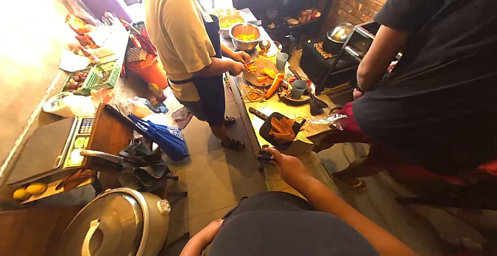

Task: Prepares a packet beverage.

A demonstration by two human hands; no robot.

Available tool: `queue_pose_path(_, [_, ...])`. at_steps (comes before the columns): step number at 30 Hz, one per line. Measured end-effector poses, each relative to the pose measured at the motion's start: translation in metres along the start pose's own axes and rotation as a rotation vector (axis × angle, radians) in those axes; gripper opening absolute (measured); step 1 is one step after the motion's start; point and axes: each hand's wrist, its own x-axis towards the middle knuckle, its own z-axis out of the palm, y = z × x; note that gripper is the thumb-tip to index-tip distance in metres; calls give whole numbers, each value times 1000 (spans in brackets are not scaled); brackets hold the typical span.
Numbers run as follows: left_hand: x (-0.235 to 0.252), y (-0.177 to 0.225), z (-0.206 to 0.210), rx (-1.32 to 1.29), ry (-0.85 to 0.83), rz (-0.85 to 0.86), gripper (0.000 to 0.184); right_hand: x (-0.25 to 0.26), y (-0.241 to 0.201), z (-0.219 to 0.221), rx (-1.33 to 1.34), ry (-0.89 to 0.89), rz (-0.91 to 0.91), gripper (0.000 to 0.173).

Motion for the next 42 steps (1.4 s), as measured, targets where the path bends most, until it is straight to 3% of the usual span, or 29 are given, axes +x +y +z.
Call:
queue_pose_path(1, [23,-45,-8,-61,45,11,49,1,0,2,-2,-18,-7,48])
queue_pose_path(3, [58,-79,-8,-57,278,-274,46,4,0,7,-16,-38,-32,44])
queue_pose_path(6, [47,-47,-20,316,305,-510,43,9,5,16,-29,25,-176,28])
queue_pose_path(7, [40,-34,-28,475,364,-500,42,11,6,18,-24,30,-222,27])
queue_pose_path(9, [31,-3,-35,631,649,-284,40,17,6,22,15,-1,-300,26])
queue_pose_path(11, [36,34,-34,559,899,132,42,25,-1,26,89,-64,-360,24])
queue_pose_path(13, [48,67,-30,502,949,382,55,36,-9,31,167,-118,-413,24])
queue_pose_path(14, [56,75,-30,514,958,449,50,42,-13,32,198,-139,-429,24])
queue_pose_path(16, [70,77,-33,553,998,533,24,54,-19,35,244,-179,-445,24])
queue_pose_path(18, [75,72,-39,588,1059,540,12,71,-21,39,275,-248,-476,24])
queue_pose_path(21, [70,67,-48,736,1228,505,12,109,-16,35,247,-367,-456,35])
queue_pose_path(24, [56,59,-57,840,1415,391,18,171,-1,11,67,-278,-204,46])
queue_pose_path(27, [50,42,-54,890,1399,337,17,232,23,-5,-106,-147,157,45])
queue_pose_path(30, [39,20,-56,865,1438,270,20,271,48,-3,-213,-157,365,43])
queue_pose_path(36, [20,-16,-60,777,1433,190,20,298,51,-8,-295,-237,372,43])
queue_pose_path(42, [29,-30,-48,742,1394,198,20,315,41,-68,-164,94,293,54])
